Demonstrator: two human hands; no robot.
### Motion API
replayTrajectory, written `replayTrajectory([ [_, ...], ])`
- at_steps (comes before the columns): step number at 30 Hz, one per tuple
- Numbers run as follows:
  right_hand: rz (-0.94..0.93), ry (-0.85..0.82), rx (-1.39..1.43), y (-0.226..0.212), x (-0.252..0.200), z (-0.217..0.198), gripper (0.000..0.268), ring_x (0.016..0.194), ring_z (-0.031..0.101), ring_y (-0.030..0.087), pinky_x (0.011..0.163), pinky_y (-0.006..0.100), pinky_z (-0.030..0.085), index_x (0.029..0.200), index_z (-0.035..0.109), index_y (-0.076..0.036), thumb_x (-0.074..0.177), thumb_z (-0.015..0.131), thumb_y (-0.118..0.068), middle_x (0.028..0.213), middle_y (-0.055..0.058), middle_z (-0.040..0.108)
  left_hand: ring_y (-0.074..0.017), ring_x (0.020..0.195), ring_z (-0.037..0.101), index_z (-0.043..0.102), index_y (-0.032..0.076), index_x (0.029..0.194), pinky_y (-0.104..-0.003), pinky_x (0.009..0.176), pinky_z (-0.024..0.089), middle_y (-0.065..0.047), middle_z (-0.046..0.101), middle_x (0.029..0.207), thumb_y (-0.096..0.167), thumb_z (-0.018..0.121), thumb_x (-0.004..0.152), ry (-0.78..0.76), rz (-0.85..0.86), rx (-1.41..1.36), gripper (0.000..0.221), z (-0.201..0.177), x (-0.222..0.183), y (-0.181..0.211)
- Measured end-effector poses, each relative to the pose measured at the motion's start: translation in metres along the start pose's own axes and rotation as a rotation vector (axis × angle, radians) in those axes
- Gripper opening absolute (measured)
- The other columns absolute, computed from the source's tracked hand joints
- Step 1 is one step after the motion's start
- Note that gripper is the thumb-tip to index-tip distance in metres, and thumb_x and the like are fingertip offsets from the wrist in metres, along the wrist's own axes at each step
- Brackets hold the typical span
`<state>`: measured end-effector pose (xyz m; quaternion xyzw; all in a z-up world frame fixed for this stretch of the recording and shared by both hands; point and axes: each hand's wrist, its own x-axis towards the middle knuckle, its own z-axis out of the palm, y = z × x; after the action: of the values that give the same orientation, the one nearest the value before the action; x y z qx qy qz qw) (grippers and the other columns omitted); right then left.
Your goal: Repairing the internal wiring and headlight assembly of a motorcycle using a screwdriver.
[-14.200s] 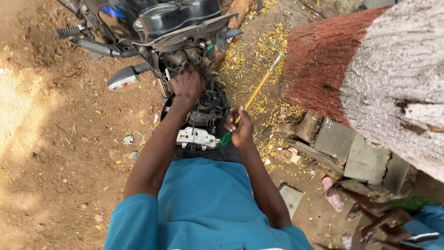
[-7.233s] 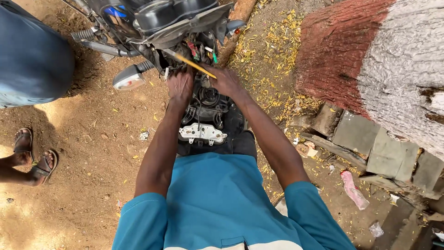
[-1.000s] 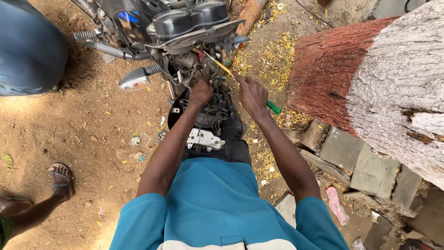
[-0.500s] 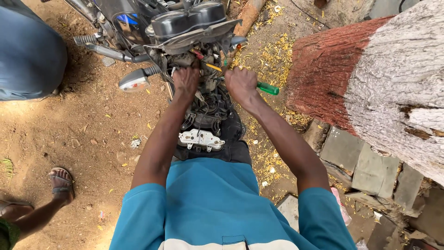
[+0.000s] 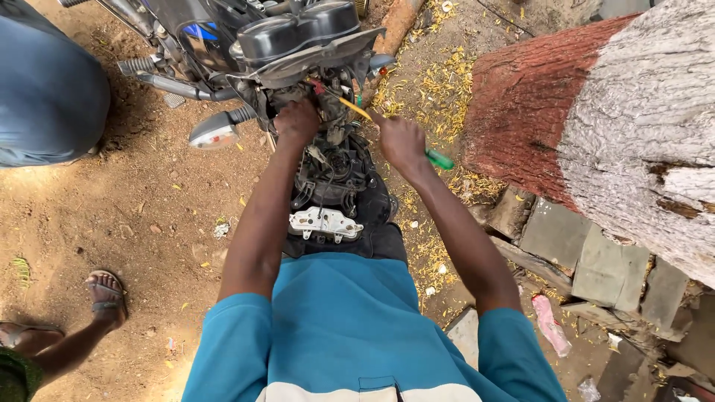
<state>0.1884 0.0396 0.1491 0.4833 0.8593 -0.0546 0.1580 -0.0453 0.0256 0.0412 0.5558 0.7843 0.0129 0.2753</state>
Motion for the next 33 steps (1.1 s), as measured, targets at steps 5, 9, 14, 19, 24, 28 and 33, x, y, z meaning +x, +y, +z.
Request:
replayTrajectory([
  [5,0.116,0.062,0.193,-0.003,-0.024,0.011,0.071,0.044,0.053,0.017,0.035,0.037,0.051,0.147,0.055,-0.031,0.089,0.049,0.008,0.074,0.010,0.062,-0.0444,0.119,0.060,0.063,0.001,0.121,-0.052,0.099,0.048,-0.027,0.065,0.125,0.024,0.045,0.103,-0.024,-0.146,-0.381,0.035,0.031,0.041,0.001],
  [9,0.127,0.169,0.331,0.009,-0.030,0.034,0.067,0.045,0.050,0.012,0.038,0.036,0.049,0.146,0.057,-0.027,0.086,0.055,0.002,0.075,0.009,0.067,-0.0391,0.117,0.069,0.073,0.001,0.110,-0.045,0.096,0.056,-0.028,0.073,0.120,0.023,0.055,0.096,0.072,-0.121,-0.573,0.032,0.075,0.083,0.003],
  [14,0.148,0.122,0.344,0.013,-0.039,0.043,0.056,0.038,0.037,0.013,0.032,0.036,0.042,0.150,0.055,-0.022,0.099,0.043,-0.001,0.066,0.013,0.063,-0.0296,0.090,0.067,0.073,0.004,0.102,-0.041,0.073,0.053,-0.019,0.075,0.103,0.016,0.060,0.096,0.147,-0.303,-1.175,0.019,0.043,0.057,0.016],
  [19,0.113,0.146,0.484,0.015,-0.038,0.058,0.058,0.035,0.035,0.011,0.030,0.031,0.039,0.149,0.054,-0.016,0.095,0.040,0.000,0.066,0.008,0.061,-0.0145,0.075,0.061,0.069,-0.002,0.094,-0.028,0.065,0.053,-0.008,0.071,0.090,-0.019,0.064,0.087,0.165,-0.315,-1.738,0.019,0.039,0.064,0.015],
  [24,0.171,0.090,0.517,0.008,-0.040,0.055,0.054,0.037,0.038,0.012,0.031,0.035,0.041,0.149,0.054,-0.018,0.100,0.041,-0.002,0.067,0.010,0.063,-0.0111,0.069,0.040,0.050,0.000,0.102,-0.021,0.059,0.034,-0.012,0.052,0.093,0.005,0.051,0.096,0.072,-0.512,-1.708,0.008,0.074,0.107,0.007],
  [28,0.205,0.073,0.528,0.000,-0.048,0.039,0.054,0.037,0.040,0.014,0.034,0.038,0.045,0.150,0.053,-0.023,0.099,0.045,-0.005,0.064,0.009,0.062,-0.0221,0.076,0.054,0.056,0.000,0.110,-0.037,0.066,0.054,-0.016,0.055,0.102,0.015,0.059,0.102,0.283,-0.333,-2.781,0.017,0.116,0.143,0.002],
  [33,0.242,0.056,0.518,0.001,-0.060,0.033,0.048,0.041,0.050,0.016,0.045,0.043,0.047,0.147,0.057,-0.028,0.101,0.054,-0.015,0.063,0.008,0.065,-0.0242,0.064,0.052,0.059,0.003,0.109,-0.040,0.050,0.045,-0.015,0.066,0.102,0.036,0.048,0.098,0.506,-0.581,-2.597,0.037,0.047,0.096,0.023],
])
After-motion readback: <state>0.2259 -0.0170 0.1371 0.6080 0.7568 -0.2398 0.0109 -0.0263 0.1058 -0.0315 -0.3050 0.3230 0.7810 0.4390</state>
